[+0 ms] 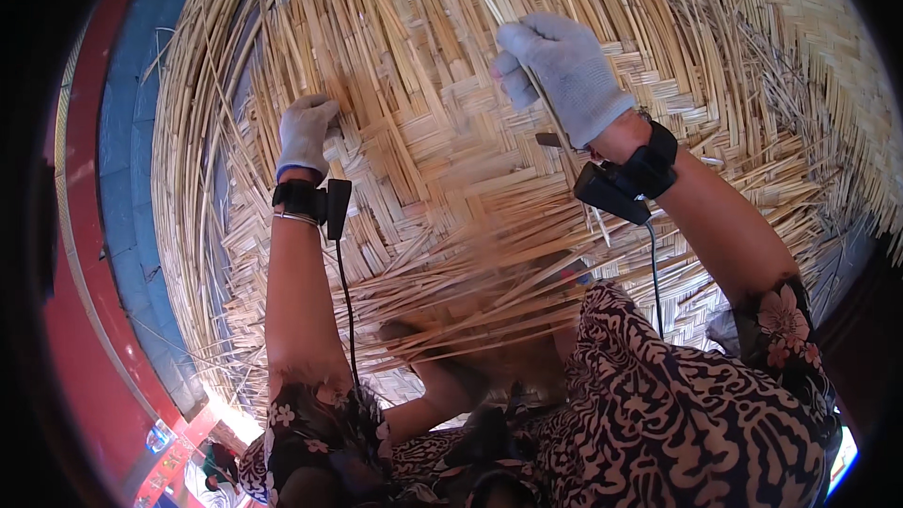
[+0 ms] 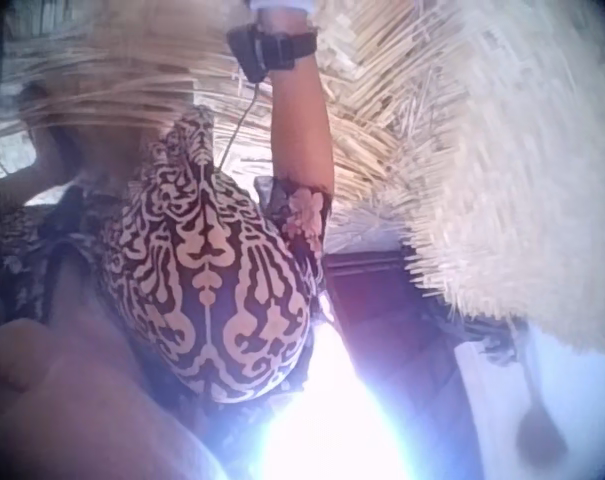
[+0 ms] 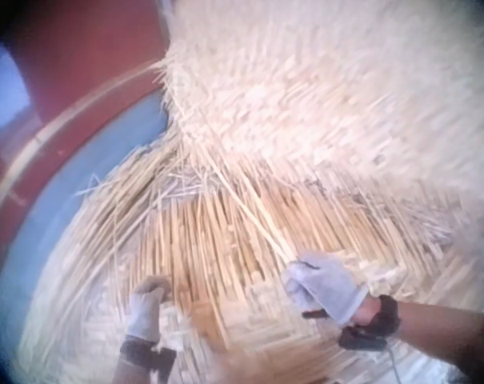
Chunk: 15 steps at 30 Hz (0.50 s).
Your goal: The recorder is weaving thin bamboo strips to create a large circular mat.
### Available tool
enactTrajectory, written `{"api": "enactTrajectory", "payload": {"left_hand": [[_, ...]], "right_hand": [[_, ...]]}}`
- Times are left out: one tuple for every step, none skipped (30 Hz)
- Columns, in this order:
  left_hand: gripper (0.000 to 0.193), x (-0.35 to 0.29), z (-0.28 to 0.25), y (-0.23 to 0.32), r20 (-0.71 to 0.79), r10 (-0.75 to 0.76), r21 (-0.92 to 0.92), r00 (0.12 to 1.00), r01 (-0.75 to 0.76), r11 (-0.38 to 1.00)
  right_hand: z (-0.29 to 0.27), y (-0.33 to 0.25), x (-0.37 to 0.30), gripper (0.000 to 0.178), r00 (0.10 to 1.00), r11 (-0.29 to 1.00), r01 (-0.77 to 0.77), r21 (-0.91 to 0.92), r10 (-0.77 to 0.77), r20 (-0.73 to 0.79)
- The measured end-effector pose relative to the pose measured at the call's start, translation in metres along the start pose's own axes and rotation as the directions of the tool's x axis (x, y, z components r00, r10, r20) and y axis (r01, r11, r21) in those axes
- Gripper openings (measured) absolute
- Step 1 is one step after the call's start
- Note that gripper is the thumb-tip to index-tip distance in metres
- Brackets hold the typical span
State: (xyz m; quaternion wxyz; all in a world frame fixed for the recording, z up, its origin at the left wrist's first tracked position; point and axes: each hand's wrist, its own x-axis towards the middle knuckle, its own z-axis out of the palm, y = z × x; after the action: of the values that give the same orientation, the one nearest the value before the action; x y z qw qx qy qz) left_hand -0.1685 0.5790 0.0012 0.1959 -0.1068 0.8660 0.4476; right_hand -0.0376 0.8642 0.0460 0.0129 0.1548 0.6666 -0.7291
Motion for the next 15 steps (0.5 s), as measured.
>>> {"api": "enactTrajectory", "payload": {"left_hand": [[0.029,0.002,0.004,0.002,-0.034,0.039,0.102,0.999,-0.035,0.994],[0.03,0.003,0.006,0.006,-0.064,0.084,0.204,0.994,-0.069,0.976],[0.027,0.011,0.002,0.007,0.053,-0.051,0.046,0.997,0.048,0.998],[0.027,0.011,0.001,0.007,0.053,-0.054,0.047,0.997,0.051,0.998],[0.027,0.011,0.004,0.007,0.102,-0.045,-0.039,0.994,0.049,0.998],[0.027,0.011,0.005,0.007,0.149,-0.033,-0.125,0.988,0.052,0.991],[0.027,0.014,0.007,0.009,0.154,-0.033,-0.13,0.987,0.053,0.99],[0.026,0.018,0.006,0.009,0.165,-0.025,-0.131,0.986,0.047,0.99],[0.024,0.02,0.008,0.011,0.176,-0.013,-0.133,0.984,0.037,0.99],[0.024,0.02,0.009,0.013,0.179,-0.013,-0.142,0.984,0.039,0.989],[0.022,0.018,0.005,0.016,0.228,-0.025,-0.173,0.973,0.066,0.983],[0.019,0.018,0.002,0.016,0.278,-0.034,-0.201,0.96,0.093,0.975],[0.019,0.017,0.0,0.014,0.274,-0.036,-0.204,0.961,0.094,0.974],[0.021,0.016,-0.002,0.01,0.193,-0.06,-0.193,0.979,0.098,0.976],[0.022,0.014,0.0,0.011,0.118,-0.076,-0.183,0.99,0.097,0.978]], "right_hand": [[0.002,0.0,0.003,0.023,1.0,0.999,0.0,0.041,0.001,-0.024],[0.004,0.001,0.006,0.023,0.999,0.997,0.004,0.083,0.0,-0.048],[0.007,0.002,0.01,0.023,0.999,0.997,0.001,0.083,0.003,-0.048],[0.012,0.005,0.014,0.023,0.994,0.99,-0.059,0.129,0.07,-0.081],[0.016,0.006,0.017,0.024,0.984,0.979,-0.117,0.169,0.138,-0.116],[0.021,0.008,0.02,0.024,0.983,0.979,-0.119,0.163,0.139,-0.121],[0.027,0.01,0.023,0.024,0.972,0.961,-0.193,0.197,0.215,-0.097],[0.035,0.012,0.026,0.025,0.954,0.936,-0.27,0.226,0.292,-0.068],[0.041,0.014,0.03,0.025,0.954,0.938,-0.271,0.218,0.292,-0.07],[0.047,0.016,0.035,0.025,0.944,0.918,-0.3,0.259,0.324,-0.058],[0.057,0.016,0.041,0.026,0.934,0.895,-0.327,0.302,0.354,-0.039],[0.067,0.016,0.047,0.026,0.935,0.896,-0.328,0.298,0.354,-0.036],[0.078,0.016,0.053,0.026,0.952,0.91,-0.294,0.293,0.307,0.002],[0.088,0.016,0.059,0.025,0.964,0.92,-0.263,0.289,0.262,0.045],[0.094,0.022,0.068,0.025,0.965,0.922,-0.262,0.285,0.26,0.043]]}}
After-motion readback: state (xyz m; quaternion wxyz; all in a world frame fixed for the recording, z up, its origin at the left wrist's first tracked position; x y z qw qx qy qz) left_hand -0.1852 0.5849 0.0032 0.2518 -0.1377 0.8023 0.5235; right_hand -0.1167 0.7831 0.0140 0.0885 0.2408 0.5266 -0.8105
